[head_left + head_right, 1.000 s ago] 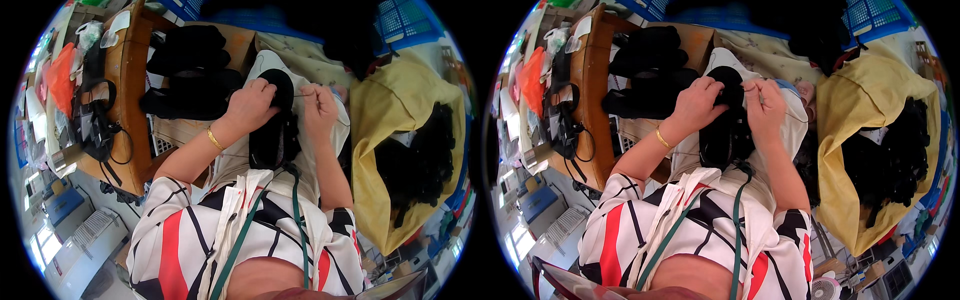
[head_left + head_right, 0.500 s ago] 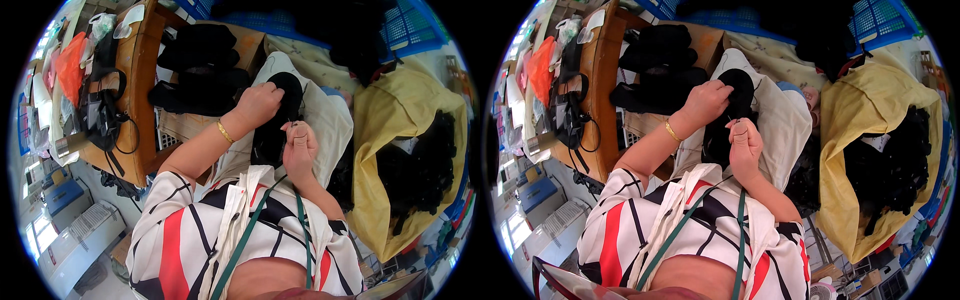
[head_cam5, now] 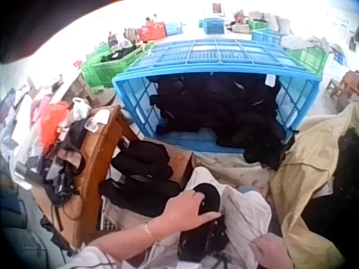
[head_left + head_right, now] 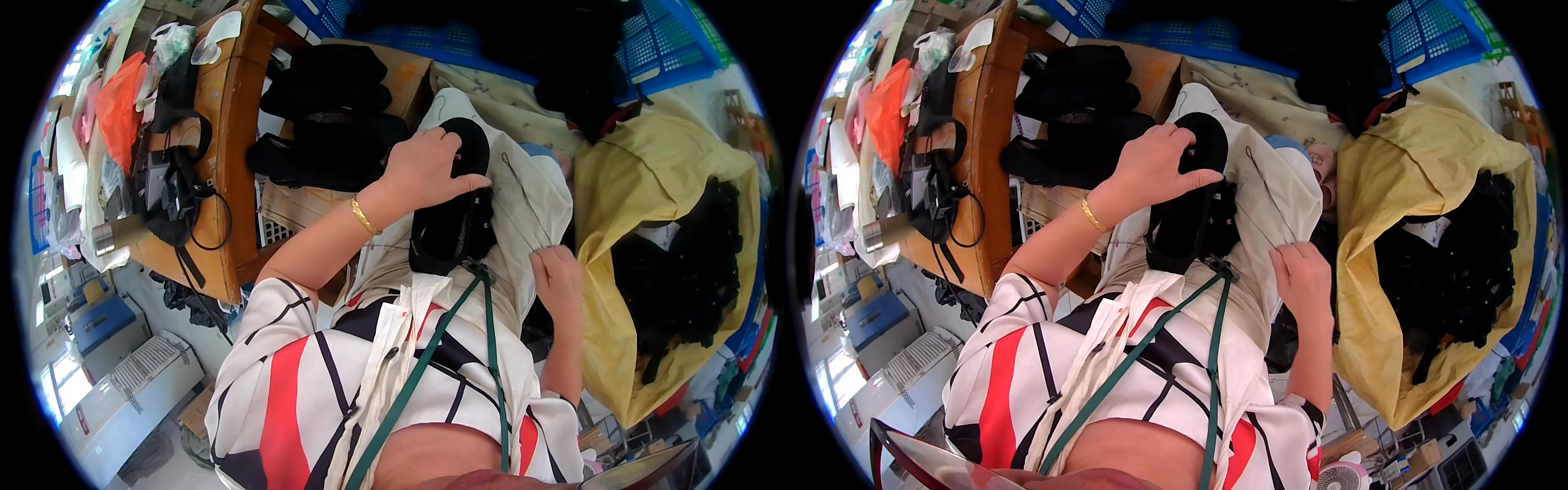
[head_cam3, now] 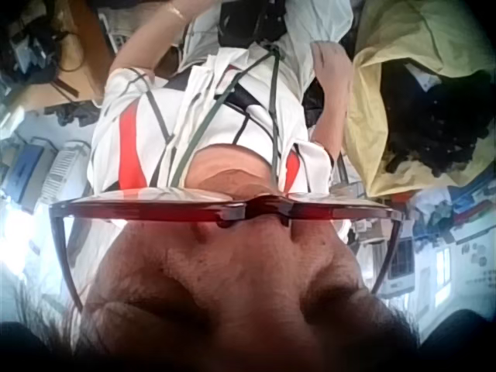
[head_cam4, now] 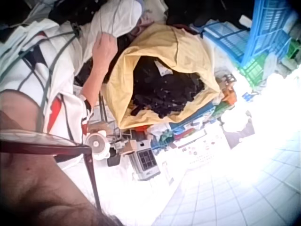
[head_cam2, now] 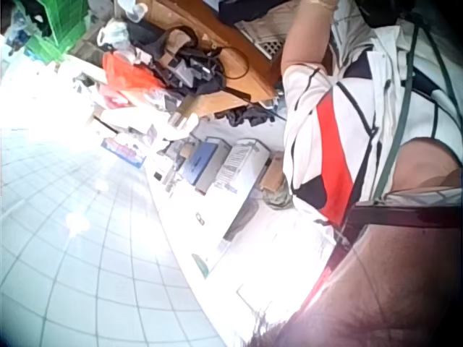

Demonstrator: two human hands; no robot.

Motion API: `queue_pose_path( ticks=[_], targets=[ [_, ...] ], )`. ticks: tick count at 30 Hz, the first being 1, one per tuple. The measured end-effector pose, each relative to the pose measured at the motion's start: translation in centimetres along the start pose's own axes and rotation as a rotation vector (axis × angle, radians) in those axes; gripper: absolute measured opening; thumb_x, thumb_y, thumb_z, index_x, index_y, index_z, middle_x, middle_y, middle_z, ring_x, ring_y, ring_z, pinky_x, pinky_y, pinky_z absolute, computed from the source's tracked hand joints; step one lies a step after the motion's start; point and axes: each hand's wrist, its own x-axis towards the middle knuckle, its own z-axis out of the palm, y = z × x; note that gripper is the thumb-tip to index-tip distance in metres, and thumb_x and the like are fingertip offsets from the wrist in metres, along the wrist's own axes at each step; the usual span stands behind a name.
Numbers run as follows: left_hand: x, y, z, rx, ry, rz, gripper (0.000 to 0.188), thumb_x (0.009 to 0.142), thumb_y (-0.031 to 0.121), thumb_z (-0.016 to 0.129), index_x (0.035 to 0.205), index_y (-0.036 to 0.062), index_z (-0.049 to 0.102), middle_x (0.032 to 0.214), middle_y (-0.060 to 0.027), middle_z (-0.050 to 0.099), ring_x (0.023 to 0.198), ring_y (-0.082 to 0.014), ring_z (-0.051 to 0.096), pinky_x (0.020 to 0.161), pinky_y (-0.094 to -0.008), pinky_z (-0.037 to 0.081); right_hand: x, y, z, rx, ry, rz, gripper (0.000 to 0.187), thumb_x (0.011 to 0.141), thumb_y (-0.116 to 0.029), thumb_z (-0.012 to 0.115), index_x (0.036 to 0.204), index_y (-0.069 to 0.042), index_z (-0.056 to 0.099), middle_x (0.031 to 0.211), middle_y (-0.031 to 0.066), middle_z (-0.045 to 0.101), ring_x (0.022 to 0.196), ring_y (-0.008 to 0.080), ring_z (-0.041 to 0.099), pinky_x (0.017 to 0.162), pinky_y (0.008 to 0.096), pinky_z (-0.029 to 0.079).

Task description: The person sits with a black shoe on their lap and uses a needle and thread to sew a small black fabric piece onto the shoe. They repeatedly push the needle through the material and pull the thread tight, working on the shoe's upper section.

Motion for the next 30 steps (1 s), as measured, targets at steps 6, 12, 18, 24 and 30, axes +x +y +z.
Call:
queue_pose_path(
  ticks=[6,12,18,24,30],
  targets=[
    [1.6,0.2,1.1,0.120,0.225,0.155,0.038,0.074,0.040,0.079,0.078,0.0063,0.061,0.077,-0.0097,0.058,0.079,-0.0285,0.060,0.063,-0.0378,0.050,0.6,-0.3,-1.6,0.321,0.451,0.452,0.013,0.095,-0.002,0.057,0.105,0.003,0.063,0.088,0.0088,0.066,0.085,0.0163,0.066,0.076,0.0267,0.051],
    [1.3,-1.1,1.7,-0.147,0.186,-0.048,0.022,0.078,0.025,0.076,0.084,0.0047,0.068,0.073,-0.0074,0.063,0.065,-0.0211,0.060,0.061,-0.0332,0.050,6.5,-1.9,3.3,1.099,0.341,0.474,0.013,0.096,-0.005,0.058,0.107,0.001,0.061,0.081,0.0027,0.065,0.076,0.0100,0.064,0.068,0.0224,0.051],
    [0.5,-3.0,2.5,-0.718,0.007,-0.494,0.020,0.083,0.017,0.073,0.092,-0.0006,0.070,0.072,0.0009,0.065,0.061,-0.0031,0.054,0.051,-0.0219,0.045,11.3,-5.5,5.8,1.108,-0.103,0.591,0.014,0.096,-0.016,0.059,0.105,-0.005,0.062,0.072,0.0004,0.062,0.061,0.0067,0.057,0.054,0.0228,0.047],
    [0.3,-2.6,2.5,-0.829,0.016,-0.575,0.023,0.083,0.016,0.073,0.095,-0.0027,0.068,0.075,0.0014,0.063,0.061,-0.0030,0.054,0.051,-0.0194,0.046,12.4,-5.5,7.0,0.824,-0.114,0.507,0.013,0.090,-0.012,0.059,0.097,-0.001,0.062,0.068,0.0074,0.061,0.060,0.0135,0.057,0.058,0.0296,0.046],
    [0.3,-2.6,2.5,-0.864,0.016,-0.586,0.026,0.083,0.017,0.074,0.098,-0.0044,0.068,0.076,0.0007,0.063,0.062,-0.0030,0.055,0.051,-0.0195,0.047,12.6,-5.1,7.4,0.764,-0.146,0.489,0.013,0.086,-0.010,0.059,0.095,-0.001,0.062,0.069,0.0099,0.062,0.062,0.0168,0.058,0.061,0.0311,0.047]
  ],
)
